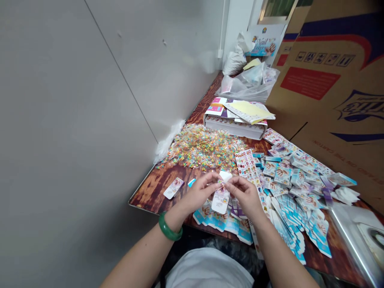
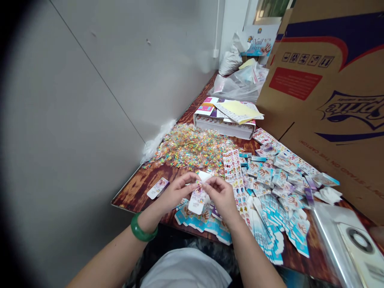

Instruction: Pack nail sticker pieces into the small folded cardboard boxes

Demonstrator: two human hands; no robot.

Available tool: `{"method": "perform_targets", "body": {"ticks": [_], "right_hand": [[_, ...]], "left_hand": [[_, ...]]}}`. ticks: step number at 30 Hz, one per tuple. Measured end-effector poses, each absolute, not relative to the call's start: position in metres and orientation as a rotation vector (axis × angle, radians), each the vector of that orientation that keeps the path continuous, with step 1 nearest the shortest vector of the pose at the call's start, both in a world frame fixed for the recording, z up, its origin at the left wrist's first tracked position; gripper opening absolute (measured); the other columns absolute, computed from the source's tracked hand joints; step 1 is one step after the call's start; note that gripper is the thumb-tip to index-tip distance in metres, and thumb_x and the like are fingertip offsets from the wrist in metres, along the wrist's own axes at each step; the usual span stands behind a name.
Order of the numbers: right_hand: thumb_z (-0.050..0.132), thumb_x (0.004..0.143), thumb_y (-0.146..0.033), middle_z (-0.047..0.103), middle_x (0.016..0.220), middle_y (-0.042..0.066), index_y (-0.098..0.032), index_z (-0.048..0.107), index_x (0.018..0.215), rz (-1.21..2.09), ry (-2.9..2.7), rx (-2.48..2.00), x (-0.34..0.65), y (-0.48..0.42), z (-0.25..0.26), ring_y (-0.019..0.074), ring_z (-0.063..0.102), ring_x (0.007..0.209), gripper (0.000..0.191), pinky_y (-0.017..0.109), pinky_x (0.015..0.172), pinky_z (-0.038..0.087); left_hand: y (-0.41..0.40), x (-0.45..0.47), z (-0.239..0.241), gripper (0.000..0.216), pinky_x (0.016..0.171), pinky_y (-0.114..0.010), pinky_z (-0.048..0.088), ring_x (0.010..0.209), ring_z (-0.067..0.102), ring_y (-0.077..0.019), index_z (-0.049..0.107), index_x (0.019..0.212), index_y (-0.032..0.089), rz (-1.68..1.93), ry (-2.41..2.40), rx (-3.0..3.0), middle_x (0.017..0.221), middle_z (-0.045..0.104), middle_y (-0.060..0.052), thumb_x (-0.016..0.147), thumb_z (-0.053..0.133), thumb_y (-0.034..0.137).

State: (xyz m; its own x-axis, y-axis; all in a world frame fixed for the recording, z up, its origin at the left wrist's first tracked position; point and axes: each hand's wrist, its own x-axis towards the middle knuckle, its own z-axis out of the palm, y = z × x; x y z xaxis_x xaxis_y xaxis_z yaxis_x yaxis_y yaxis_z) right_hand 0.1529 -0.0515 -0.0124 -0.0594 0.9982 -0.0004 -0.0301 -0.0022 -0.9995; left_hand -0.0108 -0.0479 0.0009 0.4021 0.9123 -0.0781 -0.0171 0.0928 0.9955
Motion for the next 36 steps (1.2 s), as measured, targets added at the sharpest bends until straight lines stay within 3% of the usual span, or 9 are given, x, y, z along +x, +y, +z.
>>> {"method": "perform_targets", "body": {"ticks": [3,6,8,14,20,25,31,33,36], "right_hand": [[0.071,0.066,-0.035,0.054,0.059,-0.001,-0.018,0.061,0.062,1.143,-1.270,-1.152,0.149,-0.050,-0.013,0.0113,0.049,0.054,0.021,0.023,0.051,0.042],[0.071,0.067,-0.033,0.065,0.079,0.002,-0.021,0.064,0.093,1.063,-1.178,-1.106,0.143,-0.050,-0.015,0.0155,0.059,0.069,0.030,0.027,0.060,0.048],[0.070,0.069,-0.030,0.067,0.088,0.004,-0.023,0.064,0.101,1.006,-1.218,-1.102,0.141,-0.050,-0.015,0.0173,0.061,0.076,0.033,0.029,0.064,0.050],[0.064,0.076,-0.024,0.070,0.092,0.006,-0.023,0.072,0.089,0.865,-1.433,-1.105,0.143,-0.056,-0.011,0.0204,0.062,0.089,0.016,0.033,0.075,0.050],[0.072,0.067,-0.026,0.070,0.073,0.001,-0.021,0.071,0.074,1.132,-1.197,-1.106,0.143,-0.052,0.004,0.0155,0.062,0.067,0.009,0.028,0.063,0.050],[0.069,0.070,-0.026,0.067,0.065,0.000,-0.020,0.070,0.070,1.048,-1.193,-1.150,0.139,-0.052,0.006,0.0135,0.058,0.057,0.006,0.027,0.056,0.047],[0.056,0.082,-0.023,0.067,0.098,0.007,-0.025,0.069,0.101,0.660,-1.625,-1.025,0.135,-0.061,-0.009,0.0207,0.059,0.096,0.022,0.037,0.084,0.047],[0.056,0.083,-0.026,0.063,0.109,0.008,-0.025,0.065,0.110,0.700,-1.732,-1.034,0.142,-0.060,-0.014,0.0209,0.057,0.100,0.029,0.035,0.082,0.048],[0.056,0.082,-0.034,0.063,0.108,0.009,-0.023,0.061,0.116,0.747,-1.774,-1.232,0.167,-0.050,-0.018,0.0189,0.061,0.084,0.036,0.031,0.068,0.050]], "left_hand": [[-0.054,-0.008,0.002,0.039,0.088,-0.033,0.045,0.109,0.051,-0.0211,0.044,0.121,0.022,0.868,1.025,1.487,0.112,0.055,-0.007,0.083,0.052,0.028],[-0.061,0.001,0.000,0.068,0.099,-0.042,0.038,0.122,0.042,-0.0273,0.028,0.133,0.020,0.793,1.168,1.697,0.130,0.046,-0.013,0.075,0.063,0.027],[-0.063,0.006,-0.006,0.065,0.098,-0.044,0.038,0.121,0.044,-0.0285,0.028,0.131,0.016,0.788,1.274,1.805,0.130,0.045,-0.016,0.074,0.060,0.023],[-0.061,0.010,-0.022,0.048,0.089,-0.042,0.045,0.109,0.054,-0.0261,0.032,0.123,0.016,0.862,1.432,2.017,0.116,0.053,-0.013,0.078,0.048,0.016],[-0.064,0.012,-0.027,0.054,0.086,-0.041,0.046,0.105,0.054,-0.0260,0.028,0.125,0.015,0.918,1.458,2.158,0.111,0.054,-0.012,0.075,0.049,0.013],[-0.064,0.013,-0.027,0.052,0.085,-0.040,0.046,0.103,0.054,-0.0256,0.029,0.122,0.016,0.963,1.440,2.156,0.109,0.054,-0.012,0.074,0.050,0.013],[-0.063,0.010,-0.012,0.040,0.074,-0.034,0.047,0.088,0.059,-0.0215,0.035,0.113,0.019,0.940,1.421,1.868,0.096,0.057,-0.007,0.078,0.052,0.024],[-0.060,-0.001,-0.007,0.042,0.073,-0.032,0.046,0.086,0.059,-0.0208,0.035,0.114,0.019,0.895,1.452,1.861,0.095,0.058,-0.006,0.077,0.052,0.025],[-0.051,-0.029,-0.004,0.046,0.075,-0.033,0.044,0.087,0.058,-0.0216,0.034,0.119,0.017,0.736,1.618,1.917,0.094,0.059,-0.007,0.076,0.050,0.023]]}}
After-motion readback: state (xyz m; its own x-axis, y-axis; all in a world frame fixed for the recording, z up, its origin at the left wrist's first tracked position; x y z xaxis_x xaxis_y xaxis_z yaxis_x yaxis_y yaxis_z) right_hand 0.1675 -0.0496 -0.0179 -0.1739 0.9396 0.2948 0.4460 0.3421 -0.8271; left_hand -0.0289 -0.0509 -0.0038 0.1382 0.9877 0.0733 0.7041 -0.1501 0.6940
